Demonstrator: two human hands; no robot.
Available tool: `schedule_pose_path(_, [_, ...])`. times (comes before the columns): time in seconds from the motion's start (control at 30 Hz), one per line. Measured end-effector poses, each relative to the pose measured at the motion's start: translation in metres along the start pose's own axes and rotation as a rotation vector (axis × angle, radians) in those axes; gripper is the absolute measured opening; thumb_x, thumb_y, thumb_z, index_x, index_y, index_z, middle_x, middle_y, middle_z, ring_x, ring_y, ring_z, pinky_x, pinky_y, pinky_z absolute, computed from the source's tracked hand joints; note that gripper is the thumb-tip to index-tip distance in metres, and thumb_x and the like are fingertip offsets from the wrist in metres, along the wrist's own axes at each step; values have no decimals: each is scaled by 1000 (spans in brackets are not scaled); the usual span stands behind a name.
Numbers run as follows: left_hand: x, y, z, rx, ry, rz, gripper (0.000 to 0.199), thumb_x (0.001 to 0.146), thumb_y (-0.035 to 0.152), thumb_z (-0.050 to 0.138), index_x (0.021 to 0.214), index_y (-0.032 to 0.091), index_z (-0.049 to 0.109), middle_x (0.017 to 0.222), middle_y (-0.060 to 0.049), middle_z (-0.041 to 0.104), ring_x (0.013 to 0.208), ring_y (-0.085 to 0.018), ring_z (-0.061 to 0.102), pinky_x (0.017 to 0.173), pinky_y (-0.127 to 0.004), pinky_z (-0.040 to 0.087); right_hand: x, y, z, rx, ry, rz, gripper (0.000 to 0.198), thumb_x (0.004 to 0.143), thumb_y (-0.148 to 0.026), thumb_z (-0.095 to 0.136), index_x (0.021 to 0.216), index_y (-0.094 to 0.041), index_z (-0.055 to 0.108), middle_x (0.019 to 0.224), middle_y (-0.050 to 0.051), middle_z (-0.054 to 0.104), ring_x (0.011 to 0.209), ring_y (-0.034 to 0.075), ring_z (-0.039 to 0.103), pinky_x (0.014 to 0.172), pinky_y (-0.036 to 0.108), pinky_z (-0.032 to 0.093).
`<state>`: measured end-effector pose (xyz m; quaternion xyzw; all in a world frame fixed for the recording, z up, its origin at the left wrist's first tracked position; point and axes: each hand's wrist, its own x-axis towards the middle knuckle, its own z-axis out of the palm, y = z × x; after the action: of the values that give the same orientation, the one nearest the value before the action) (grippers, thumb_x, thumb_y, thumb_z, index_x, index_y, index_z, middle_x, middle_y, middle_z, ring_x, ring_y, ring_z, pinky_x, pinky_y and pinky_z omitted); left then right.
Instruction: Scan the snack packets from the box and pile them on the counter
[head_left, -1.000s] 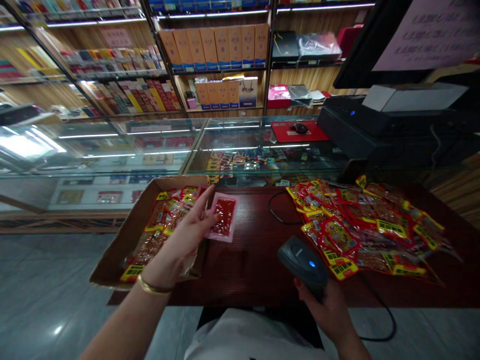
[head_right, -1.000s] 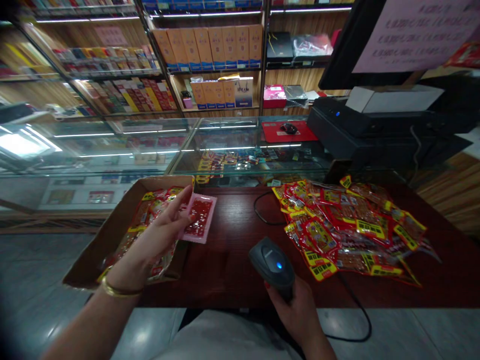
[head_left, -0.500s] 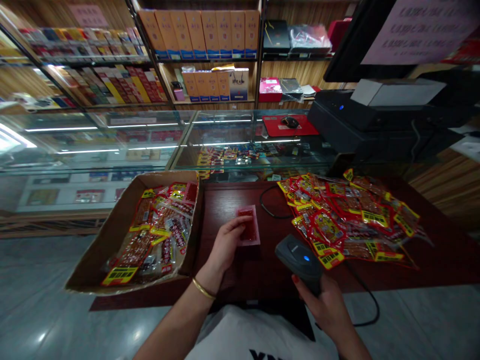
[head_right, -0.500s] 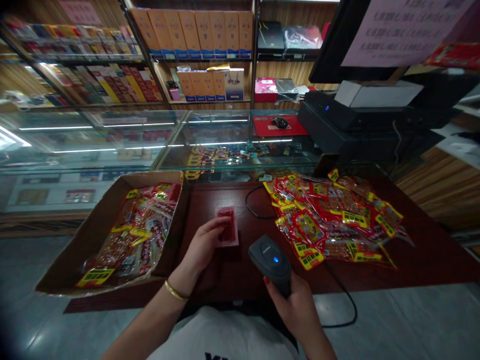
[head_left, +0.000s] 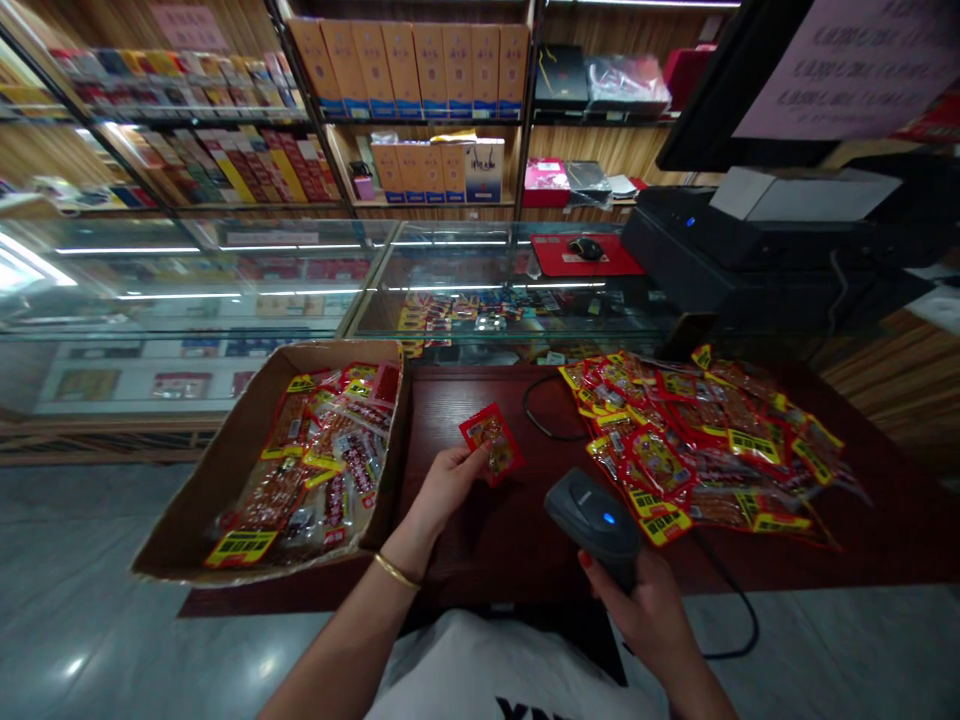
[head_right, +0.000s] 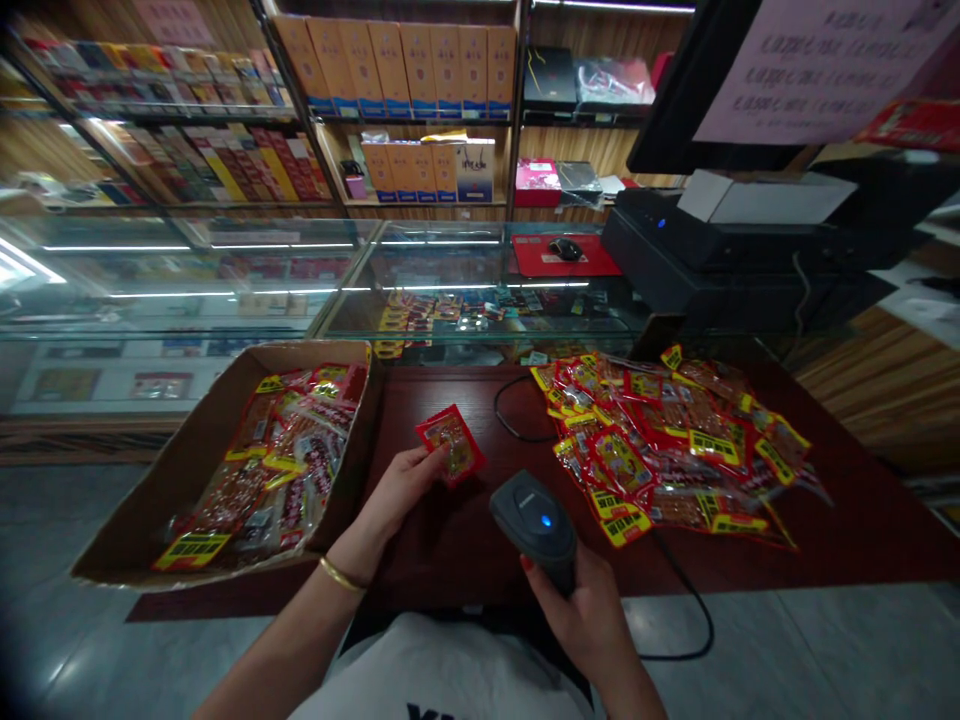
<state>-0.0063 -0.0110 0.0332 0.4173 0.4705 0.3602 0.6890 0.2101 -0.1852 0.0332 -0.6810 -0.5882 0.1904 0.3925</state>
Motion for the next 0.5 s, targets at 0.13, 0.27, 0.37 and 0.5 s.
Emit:
schedule_pose_path(0.13, [3, -2, 0, -42, 8, -21, 40, 74, 47, 83, 95, 14, 77, 87, -8, 78, 75, -20, 72, 68, -28, 56, 1, -2, -2, 7, -11, 20, 36, 95, -52, 59, 94, -21, 78, 67, 4, 75, 55, 22, 68, 59, 29, 54])
schedule_pose_path(0.27, [4, -1, 1, -87, 12, -104, 39, 79, 38, 77, 109, 15, 71, 90, -9, 77, 70, -21, 73, 58, -30, 58, 2, -1, -2, 19, -10, 46, 38, 95, -54, 60, 95, -20, 78, 66, 4, 74, 53, 22, 67, 59, 29, 54])
schedule_pose_path(0.37, [3, 0, 2, -78, -10, -78, 41, 77, 28, 74, 115, 16, 67, 101, -10, 77, 78, -22, 74, 60, -30, 58, 2, 0, -2, 23, -17, 53, 37, 95, -53, 60, 95, -20, 78, 66, 4, 74, 53, 22, 67, 59, 29, 54])
schedule_pose_path(0.5, [5, 2, -4, 169, 0, 167, 51, 66, 11, 71, 116, 19, 69, 104, -6, 76, 90, -20, 72, 73, -27, 56, 2, 2, -1, 17, -20, 52, 37, 95, -53, 60, 96, -20, 77, 66, 4, 74, 53, 21, 66, 59, 29, 53])
